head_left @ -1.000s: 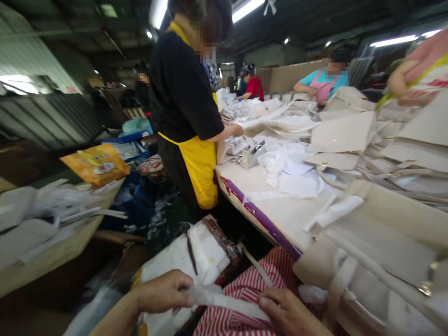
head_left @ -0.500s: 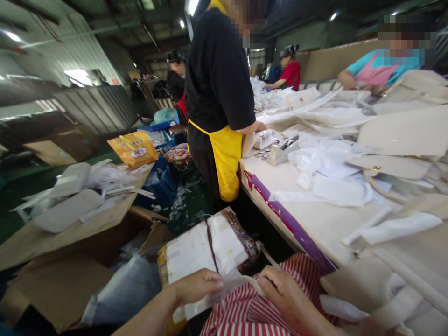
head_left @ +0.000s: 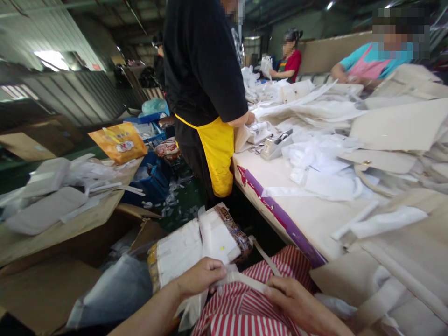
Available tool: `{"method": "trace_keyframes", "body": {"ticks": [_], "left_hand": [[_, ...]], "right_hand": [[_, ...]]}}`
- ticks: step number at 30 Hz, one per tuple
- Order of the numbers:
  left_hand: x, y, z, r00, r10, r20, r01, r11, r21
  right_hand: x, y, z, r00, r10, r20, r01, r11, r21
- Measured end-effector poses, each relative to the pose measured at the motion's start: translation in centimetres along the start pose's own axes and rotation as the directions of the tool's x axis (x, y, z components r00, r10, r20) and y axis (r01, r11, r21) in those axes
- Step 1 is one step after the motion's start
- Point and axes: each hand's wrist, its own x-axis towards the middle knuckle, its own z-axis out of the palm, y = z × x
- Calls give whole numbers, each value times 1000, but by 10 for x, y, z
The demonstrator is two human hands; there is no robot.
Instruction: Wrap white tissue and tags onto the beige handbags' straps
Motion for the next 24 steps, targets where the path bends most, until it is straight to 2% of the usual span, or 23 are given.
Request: {"method": "trace_keyframes", "body": {"ticks": [2,4,8,10,16,21,24], "left_hand": [[-4,2,-7,999,-25,26,23,997,73],[-6,9,-5,997,-39,62,31,992,122],[-7,30,13,995,-59,78,55,997,52],[-10,35,13,995,-59,81,55,997,51],[-16,23,-15,998,-36,-56,54,933,356],[-14,28,-2,995,32,-90,23,836,549],[-13,36,3,992,62,-108,-1,872,490]], "right_hand": [[-3,12,-2,999,47,-28,-48,999,-25],[-1,12,4,996,34,-84,-41,996,-84],[10,-12,19,983,-48,-177,-2,964,-267],[11,-22,21,979,-59,-194,-8,945,-326],[-5,-30,12,962,30,-271,-122,937,-328],[-13,-37,14,935,47,-352,-179,919,-352],[-17,-34,9,926,71,-372,-210,913,-349]]}}
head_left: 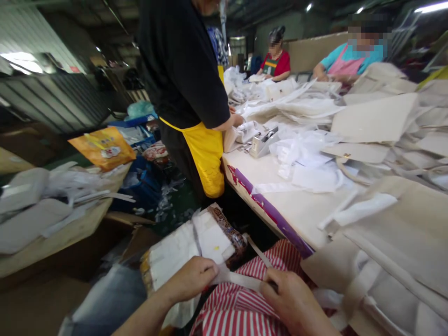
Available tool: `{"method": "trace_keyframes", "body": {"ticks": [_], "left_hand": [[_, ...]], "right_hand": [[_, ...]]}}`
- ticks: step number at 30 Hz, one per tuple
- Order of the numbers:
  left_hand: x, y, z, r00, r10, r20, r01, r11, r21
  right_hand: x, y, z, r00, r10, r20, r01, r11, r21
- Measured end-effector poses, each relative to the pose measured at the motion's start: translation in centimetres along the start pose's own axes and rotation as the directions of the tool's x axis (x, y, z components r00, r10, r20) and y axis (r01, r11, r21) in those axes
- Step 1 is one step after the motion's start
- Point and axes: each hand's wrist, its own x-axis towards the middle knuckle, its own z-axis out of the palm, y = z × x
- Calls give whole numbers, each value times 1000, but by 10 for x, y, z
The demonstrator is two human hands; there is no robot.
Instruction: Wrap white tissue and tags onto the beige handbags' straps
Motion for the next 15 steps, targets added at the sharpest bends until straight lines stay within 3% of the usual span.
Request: {"method": "trace_keyframes", "body": {"ticks": [4,7,11,15], "left_hand": [[0,6,-1,998,31,57,-17,971,-240],[0,11,6,995,45,91,-14,949,-316],[4,25,19,992,99,82,-69,947,-315],[7,46,31,988,135,79,-116,972,-204]], "right_hand": [[-1,10,-6,999,21,42,-19,999,-44],[-4,13,-11,998,34,56,-29,995,-92],[-8,9,-15,996,47,70,-37,989,-143],[-7,-1,-10,990,2,142,17,991,-135]]}}
